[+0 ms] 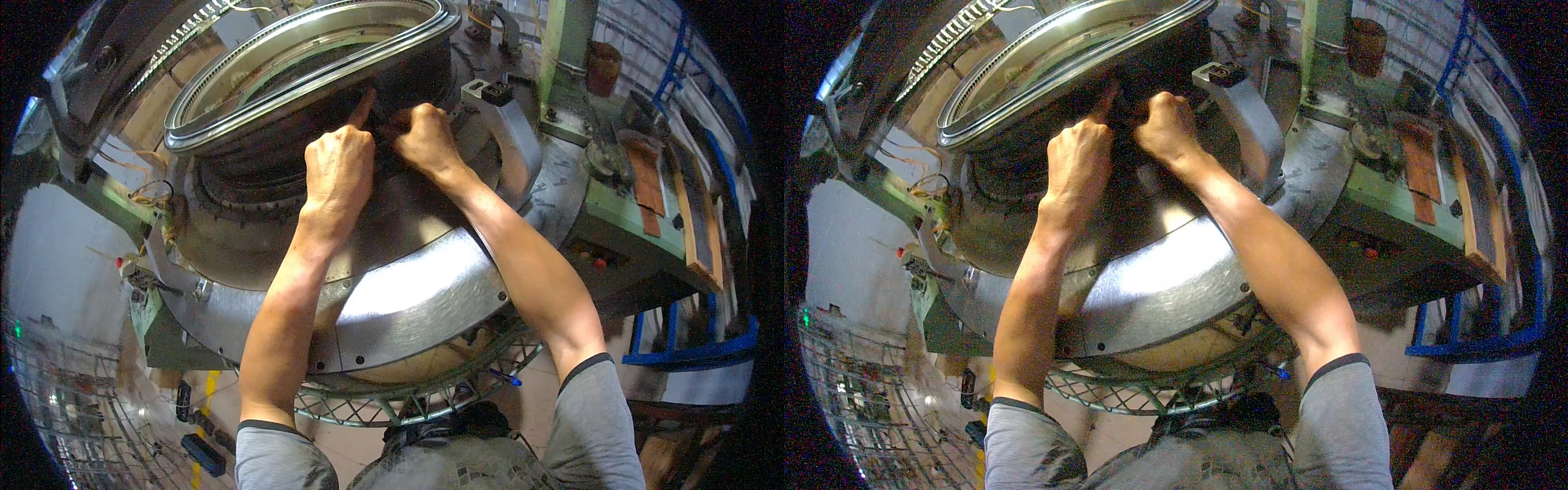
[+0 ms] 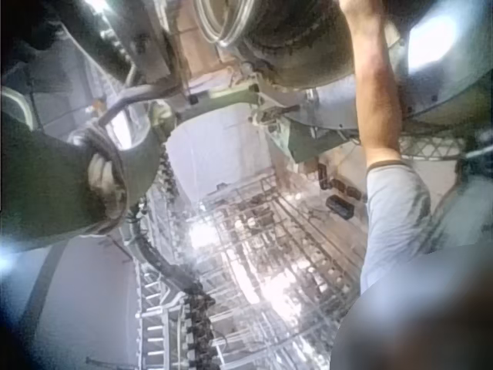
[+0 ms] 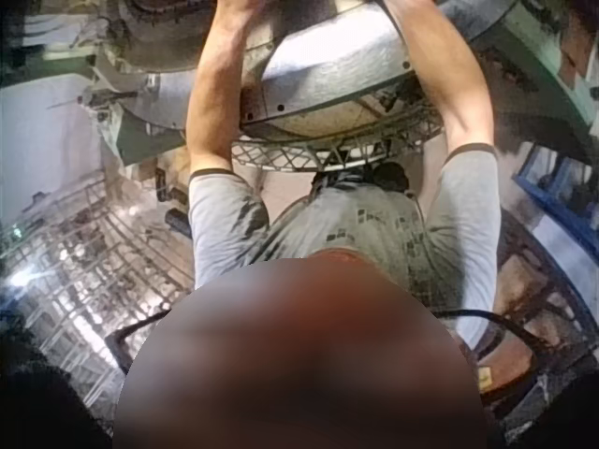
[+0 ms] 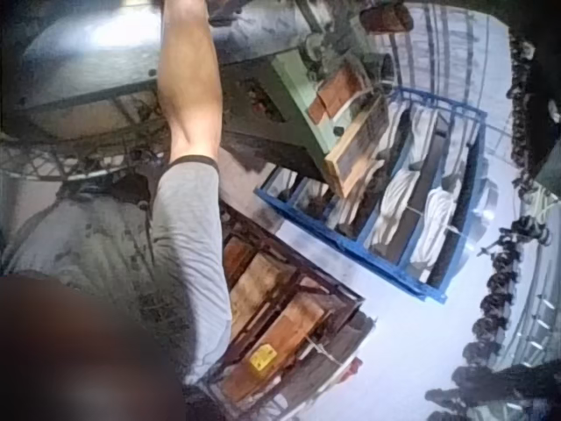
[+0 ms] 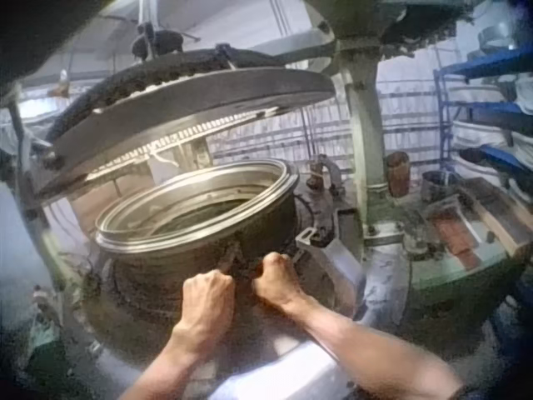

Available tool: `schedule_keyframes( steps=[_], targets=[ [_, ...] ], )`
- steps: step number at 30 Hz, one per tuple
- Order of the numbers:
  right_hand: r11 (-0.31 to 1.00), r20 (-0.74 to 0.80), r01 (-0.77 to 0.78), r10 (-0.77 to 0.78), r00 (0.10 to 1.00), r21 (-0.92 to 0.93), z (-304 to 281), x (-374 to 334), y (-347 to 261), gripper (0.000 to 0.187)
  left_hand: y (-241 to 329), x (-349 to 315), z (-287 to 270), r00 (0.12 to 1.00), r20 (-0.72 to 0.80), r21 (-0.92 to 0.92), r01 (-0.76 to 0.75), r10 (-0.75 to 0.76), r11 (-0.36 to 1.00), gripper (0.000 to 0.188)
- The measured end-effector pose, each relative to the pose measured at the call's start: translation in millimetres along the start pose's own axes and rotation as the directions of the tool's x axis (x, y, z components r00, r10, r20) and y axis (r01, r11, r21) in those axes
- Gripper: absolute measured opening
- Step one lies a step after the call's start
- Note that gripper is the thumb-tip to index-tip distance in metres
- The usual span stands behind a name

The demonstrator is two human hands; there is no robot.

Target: The person repeatedly inserts small rectangular metal pieces into slots around the rim of a large circular metal component. They retrieve pieces from a nearby wooden tray, align them by hand, and press them into place along the circumference.

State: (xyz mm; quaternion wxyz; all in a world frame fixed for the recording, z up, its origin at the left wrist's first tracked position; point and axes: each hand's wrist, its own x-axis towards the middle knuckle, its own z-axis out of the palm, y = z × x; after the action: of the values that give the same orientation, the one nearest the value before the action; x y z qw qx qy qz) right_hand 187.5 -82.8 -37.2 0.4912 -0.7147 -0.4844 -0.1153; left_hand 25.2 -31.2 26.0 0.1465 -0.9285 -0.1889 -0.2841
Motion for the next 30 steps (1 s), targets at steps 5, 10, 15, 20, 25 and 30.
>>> schedule_keyframes(
  steps=[5,10,15,20,25,30],
  targets=[
    [0.989,0.066,-0.148,0.146,0.987,0.024,5.4,-14.8,26.6,0.015,-5.3,-0.7,5.3,0.999,0.037,0.030,-0.016,0.014,0.999,0.059],
    [0.991,0.016,-0.117,0.118,0.993,-0.069,4.9,-34.8,13.5,0.019,-6.1,-2.7,12.3,0.999,-0.041,-0.050,0.002,-0.004,0.999,0.049],
    [0.977,0.011,-0.210,0.210,0.978,0.032,-2.1,-39.3,-9.0,0.019,-7.6,-3.3,13.0,0.999,0.035,-0.105,0.018,-0.015,0.994,0.071],
    [0.975,0.067,-0.152,0.164,0.984,-0.161,-18.2,-48.8,-18.5,0.019,-7.3,-1.7,10.5,0.993,0.098,-0.070,-0.064,0.071,0.995,0.024],
    [0.988,0.069,-0.133,0.138,0.988,-0.080,-19.5,-60.6,-4.3,0.019,2.1,-6.6,6.6,0.994,0.047,-0.139,-0.089,0.096,0.986,0.010],
    [0.993,-0.080,-0.116,0.113,0.990,-0.033,10.9,-35.5,12.1,0.019,-6.8,8.0,-3.2,0.993,-0.056,-0.073,-0.104,0.100,0.992,0.008]
  ],
)
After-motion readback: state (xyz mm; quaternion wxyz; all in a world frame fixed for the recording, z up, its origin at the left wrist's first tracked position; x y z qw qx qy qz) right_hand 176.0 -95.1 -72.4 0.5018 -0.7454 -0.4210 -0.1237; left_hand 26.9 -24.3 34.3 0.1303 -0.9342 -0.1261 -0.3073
